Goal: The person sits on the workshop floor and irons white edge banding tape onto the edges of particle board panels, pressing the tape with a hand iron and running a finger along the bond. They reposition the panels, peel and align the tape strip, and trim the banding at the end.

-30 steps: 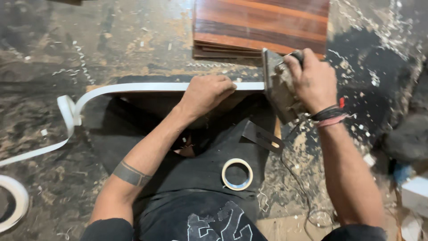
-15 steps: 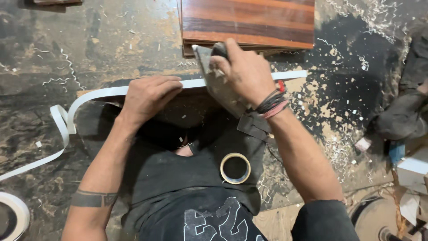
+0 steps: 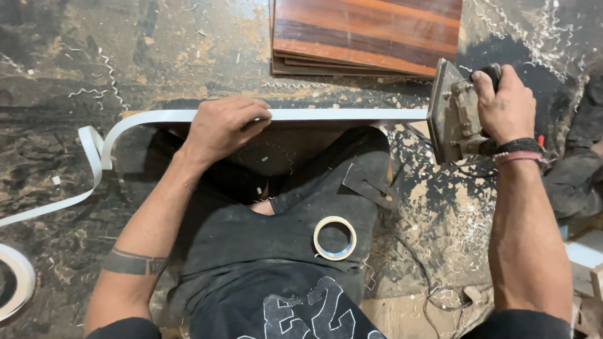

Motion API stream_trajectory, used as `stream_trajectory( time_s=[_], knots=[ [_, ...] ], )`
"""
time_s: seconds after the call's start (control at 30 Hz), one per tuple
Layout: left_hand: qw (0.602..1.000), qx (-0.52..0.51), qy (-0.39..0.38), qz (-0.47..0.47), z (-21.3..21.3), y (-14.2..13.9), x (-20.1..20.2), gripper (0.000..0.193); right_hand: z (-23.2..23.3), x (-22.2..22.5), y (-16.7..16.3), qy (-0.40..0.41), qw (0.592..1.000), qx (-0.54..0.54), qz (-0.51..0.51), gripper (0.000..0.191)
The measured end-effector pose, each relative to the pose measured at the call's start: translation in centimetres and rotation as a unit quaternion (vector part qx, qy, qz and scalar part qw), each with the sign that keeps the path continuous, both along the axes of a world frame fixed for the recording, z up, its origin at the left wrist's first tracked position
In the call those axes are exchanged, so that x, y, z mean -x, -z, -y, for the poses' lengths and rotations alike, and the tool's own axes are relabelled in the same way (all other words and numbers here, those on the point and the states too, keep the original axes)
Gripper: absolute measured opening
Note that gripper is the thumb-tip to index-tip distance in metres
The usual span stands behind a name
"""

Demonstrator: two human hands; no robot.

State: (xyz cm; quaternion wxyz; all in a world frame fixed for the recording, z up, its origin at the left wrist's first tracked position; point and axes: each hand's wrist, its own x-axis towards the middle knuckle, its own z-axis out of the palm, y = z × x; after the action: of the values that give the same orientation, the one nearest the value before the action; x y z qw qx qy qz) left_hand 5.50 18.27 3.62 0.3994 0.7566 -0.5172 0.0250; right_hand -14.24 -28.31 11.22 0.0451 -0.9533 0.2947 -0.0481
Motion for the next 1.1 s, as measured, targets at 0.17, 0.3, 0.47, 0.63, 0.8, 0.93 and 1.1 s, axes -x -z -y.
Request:
stream_trajectory(
  time_s=[0.17, 0.3, 0.47, 0.63, 0.8, 0.93, 1.1],
  knots=[
    [1.0, 0.018, 0.009, -0.008, -0.2, -0.3, -0.2, 0.012, -4.4, -2.3, 0.1, -0.041, 0.998, -0.038, -0.005, 0.042],
    [1.0, -0.006, 0.002, -0.002, -1.0, -0.1, -0.5, 0.009, -11.1, -6.0, 0.2, -0.1, 0.992, -0.079, -0.022, 0.038],
    [0.996, -0.07, -0.032, 0.04, -3.9, -0.2, -1.3, 0.012, -21.9, -11.0, 0.5, -0.238, 0.968, -0.071, 0.03, 0.03],
    [0.994, -0.075, -0.058, 0.057, -6.4, -0.8, -2.1, 0.01, -28.9, -14.4, 0.6, -0.227, 0.965, -0.126, 0.028, 0.035],
    [0.993, -0.062, -0.068, 0.072, -6.2, -1.1, -1.7, 0.012, -27.2, -13.4, 0.3, -0.253, 0.956, -0.144, 0.034, 0.035],
    [0.993, -0.062, -0.074, 0.063, -6.0, -1.1, -1.5, 0.012, -21.0, -11.2, 0.5, -0.158, 0.968, -0.19, -0.043, 0.038],
    [0.993, -0.071, -0.07, 0.064, -6.2, -0.8, -1.5, 0.013, -9.6, -4.8, 0.1, -0.029, 0.989, -0.137, -0.047, 0.039]
  ],
)
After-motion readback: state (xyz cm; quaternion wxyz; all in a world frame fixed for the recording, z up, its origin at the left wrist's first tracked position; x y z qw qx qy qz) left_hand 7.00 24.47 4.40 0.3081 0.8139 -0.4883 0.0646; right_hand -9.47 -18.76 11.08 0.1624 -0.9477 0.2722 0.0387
